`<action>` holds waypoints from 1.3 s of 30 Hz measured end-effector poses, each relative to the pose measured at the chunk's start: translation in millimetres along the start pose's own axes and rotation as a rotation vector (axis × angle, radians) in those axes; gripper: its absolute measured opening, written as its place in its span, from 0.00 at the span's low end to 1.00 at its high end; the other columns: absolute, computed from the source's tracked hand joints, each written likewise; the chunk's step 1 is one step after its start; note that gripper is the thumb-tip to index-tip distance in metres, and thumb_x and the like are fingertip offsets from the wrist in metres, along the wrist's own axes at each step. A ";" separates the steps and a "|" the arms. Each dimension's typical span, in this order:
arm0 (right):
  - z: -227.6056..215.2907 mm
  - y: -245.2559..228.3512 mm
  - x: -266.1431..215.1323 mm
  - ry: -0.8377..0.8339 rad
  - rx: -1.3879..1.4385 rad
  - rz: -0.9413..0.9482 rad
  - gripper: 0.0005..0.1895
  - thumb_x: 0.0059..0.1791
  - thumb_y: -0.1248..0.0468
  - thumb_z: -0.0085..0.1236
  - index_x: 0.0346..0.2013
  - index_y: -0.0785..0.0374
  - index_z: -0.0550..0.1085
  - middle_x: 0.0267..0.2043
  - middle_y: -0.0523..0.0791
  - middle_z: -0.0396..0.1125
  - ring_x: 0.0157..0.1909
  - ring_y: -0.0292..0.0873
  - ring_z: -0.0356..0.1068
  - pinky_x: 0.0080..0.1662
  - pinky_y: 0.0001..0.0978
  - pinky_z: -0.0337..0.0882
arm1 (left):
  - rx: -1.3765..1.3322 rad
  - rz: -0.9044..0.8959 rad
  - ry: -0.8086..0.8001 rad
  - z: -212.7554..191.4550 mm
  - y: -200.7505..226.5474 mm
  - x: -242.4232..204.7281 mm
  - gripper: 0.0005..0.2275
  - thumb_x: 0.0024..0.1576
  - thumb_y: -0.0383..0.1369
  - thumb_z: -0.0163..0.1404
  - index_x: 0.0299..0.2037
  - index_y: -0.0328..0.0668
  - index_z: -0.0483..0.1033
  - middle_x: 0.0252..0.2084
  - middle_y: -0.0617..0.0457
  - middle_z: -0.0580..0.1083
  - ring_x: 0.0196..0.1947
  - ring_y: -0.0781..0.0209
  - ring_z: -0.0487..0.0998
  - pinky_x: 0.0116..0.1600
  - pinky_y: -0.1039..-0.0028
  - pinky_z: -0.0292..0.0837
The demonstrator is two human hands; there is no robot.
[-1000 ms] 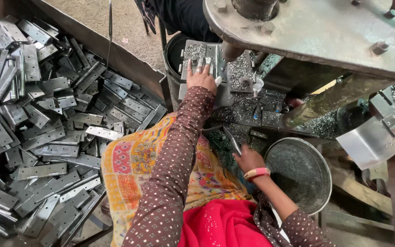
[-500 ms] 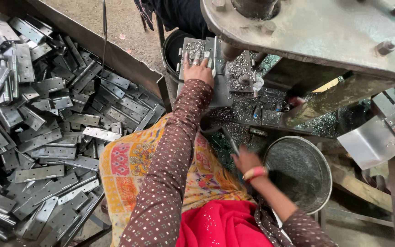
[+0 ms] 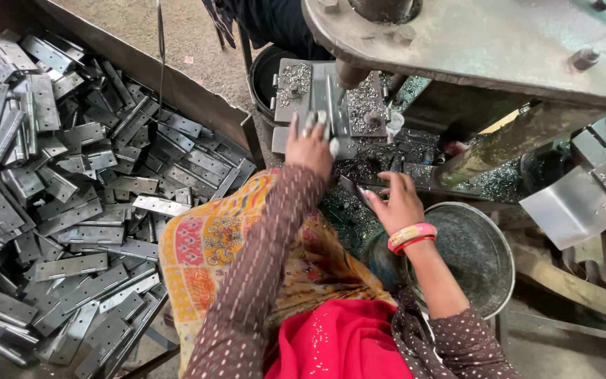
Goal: The person sits on the floor and repeatedly picks up metal hinge pieces from a nearby bin, places them into a press machine, and operates the lever to process them. The person then removes the processed pieces and drops them into a collection bin.
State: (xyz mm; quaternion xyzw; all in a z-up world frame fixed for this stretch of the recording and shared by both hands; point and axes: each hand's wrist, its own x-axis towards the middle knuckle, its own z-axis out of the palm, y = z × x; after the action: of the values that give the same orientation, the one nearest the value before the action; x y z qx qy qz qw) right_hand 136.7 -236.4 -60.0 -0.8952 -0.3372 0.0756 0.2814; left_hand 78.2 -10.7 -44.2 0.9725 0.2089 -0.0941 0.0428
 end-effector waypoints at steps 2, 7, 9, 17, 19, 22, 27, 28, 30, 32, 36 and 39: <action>-4.5 -10.6 0.3 0.047 0.068 -0.011 0.22 0.48 0.57 0.63 0.53 0.61 0.70 0.58 0.49 0.62 0.48 0.44 0.74 0.46 0.36 0.78 | -0.015 0.039 0.278 17.3 18.2 -41.4 0.14 0.64 0.39 0.39 0.50 0.47 0.78 0.68 0.51 0.63 0.72 0.56 0.55 0.76 0.52 0.34; -2.0 -7.1 -7.5 0.211 0.176 -0.118 0.22 0.50 0.63 0.65 0.55 0.64 0.68 0.60 0.51 0.58 0.52 0.46 0.71 0.48 0.32 0.79 | -0.099 0.097 0.839 43.5 24.8 -73.2 0.07 0.61 0.30 0.46 0.43 0.37 0.76 0.55 0.47 0.72 0.63 0.53 0.70 0.75 0.49 0.54; 0.3 -5.2 -12.2 0.255 0.217 -0.140 0.22 0.50 0.64 0.64 0.56 0.65 0.67 0.61 0.51 0.57 0.53 0.47 0.71 0.48 0.31 0.79 | -0.044 0.208 0.865 40.3 16.8 -70.2 0.08 0.57 0.30 0.47 0.42 0.37 0.75 0.53 0.46 0.72 0.60 0.51 0.72 0.71 0.48 0.57; 2.8 -1.5 -4.1 0.267 0.176 -0.157 0.22 0.49 0.65 0.66 0.54 0.66 0.68 0.60 0.53 0.56 0.53 0.49 0.71 0.47 0.32 0.79 | -0.423 0.148 0.984 1.5 18.5 -52.8 0.07 0.63 0.30 0.51 0.47 0.33 0.74 0.55 0.43 0.72 0.43 0.50 0.78 0.56 0.58 0.69; 2.9 -0.2 -4.4 0.241 0.164 -0.131 0.22 0.49 0.63 0.65 0.54 0.65 0.69 0.61 0.52 0.56 0.52 0.48 0.72 0.48 0.32 0.78 | -0.178 0.113 1.046 2.3 20.6 -32.8 0.04 0.64 0.28 0.52 0.44 0.38 0.76 0.53 0.46 0.72 0.43 0.54 0.79 0.67 0.54 0.66; 3.4 0.1 -6.7 0.219 0.164 -0.130 0.20 0.49 0.62 0.65 0.53 0.65 0.70 0.60 0.51 0.56 0.53 0.47 0.71 0.50 0.32 0.78 | 0.007 -0.064 0.530 11.4 19.7 -0.6 0.09 0.58 0.33 0.49 0.46 0.45 0.78 0.50 0.51 0.73 0.44 0.55 0.80 0.70 0.43 0.56; 2.0 -0.8 -7.0 0.214 0.156 -0.144 0.20 0.49 0.61 0.64 0.52 0.64 0.71 0.60 0.51 0.57 0.54 0.47 0.71 0.51 0.32 0.78 | -0.011 -0.220 0.406 25.6 -9.3 2.6 0.15 0.65 0.41 0.43 0.52 0.40 0.76 0.63 0.47 0.69 0.58 0.55 0.74 0.73 0.46 0.46; 1.9 -1.1 -8.9 0.198 0.130 -0.126 0.20 0.49 0.61 0.64 0.53 0.64 0.71 0.59 0.51 0.57 0.54 0.48 0.70 0.51 0.33 0.77 | 0.031 -0.283 0.430 26.2 -15.8 -2.4 0.18 0.65 0.44 0.42 0.54 0.39 0.75 0.64 0.46 0.68 0.60 0.54 0.73 0.73 0.46 0.44; 0.7 -3.6 -9.2 0.176 0.112 -0.114 0.20 0.49 0.61 0.65 0.53 0.64 0.71 0.59 0.51 0.58 0.54 0.48 0.70 0.51 0.33 0.77 | 0.095 -0.277 0.499 25.2 -20.5 -13.6 0.22 0.59 0.46 0.40 0.57 0.41 0.73 0.66 0.47 0.66 0.62 0.54 0.68 0.70 0.45 0.43; -2.4 -8.5 -6.3 0.166 0.130 -0.126 0.21 0.49 0.61 0.64 0.53 0.64 0.71 0.59 0.51 0.57 0.54 0.48 0.70 0.51 0.33 0.76 | 0.069 -0.228 0.473 22.1 -16.7 -20.8 0.24 0.59 0.48 0.38 0.58 0.41 0.73 0.67 0.47 0.65 0.65 0.53 0.65 0.70 0.45 0.41; -4.4 -11.3 -6.3 0.147 0.110 -0.121 0.20 0.49 0.60 0.64 0.53 0.64 0.71 0.59 0.51 0.58 0.54 0.48 0.71 0.51 0.33 0.76 | -0.073 -0.117 0.320 30.3 16.3 -25.0 0.20 0.65 0.46 0.38 0.55 0.40 0.75 0.68 0.46 0.65 0.68 0.51 0.62 0.75 0.46 0.35; 3.7 3.1 -7.8 0.112 0.078 -0.107 0.21 0.48 0.60 0.64 0.52 0.64 0.71 0.60 0.52 0.58 0.53 0.49 0.71 0.50 0.34 0.76 | -0.113 -0.133 0.348 33.6 20.9 -14.4 0.17 0.62 0.42 0.42 0.52 0.42 0.78 0.67 0.47 0.66 0.68 0.52 0.63 0.76 0.46 0.32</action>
State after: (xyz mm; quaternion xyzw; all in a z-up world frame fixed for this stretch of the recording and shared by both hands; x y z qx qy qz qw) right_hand 131.4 -241.7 -65.3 -0.8670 -0.3652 0.0235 0.3382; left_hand 68.4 -39.5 -73.2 0.9542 0.2818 0.0849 0.0540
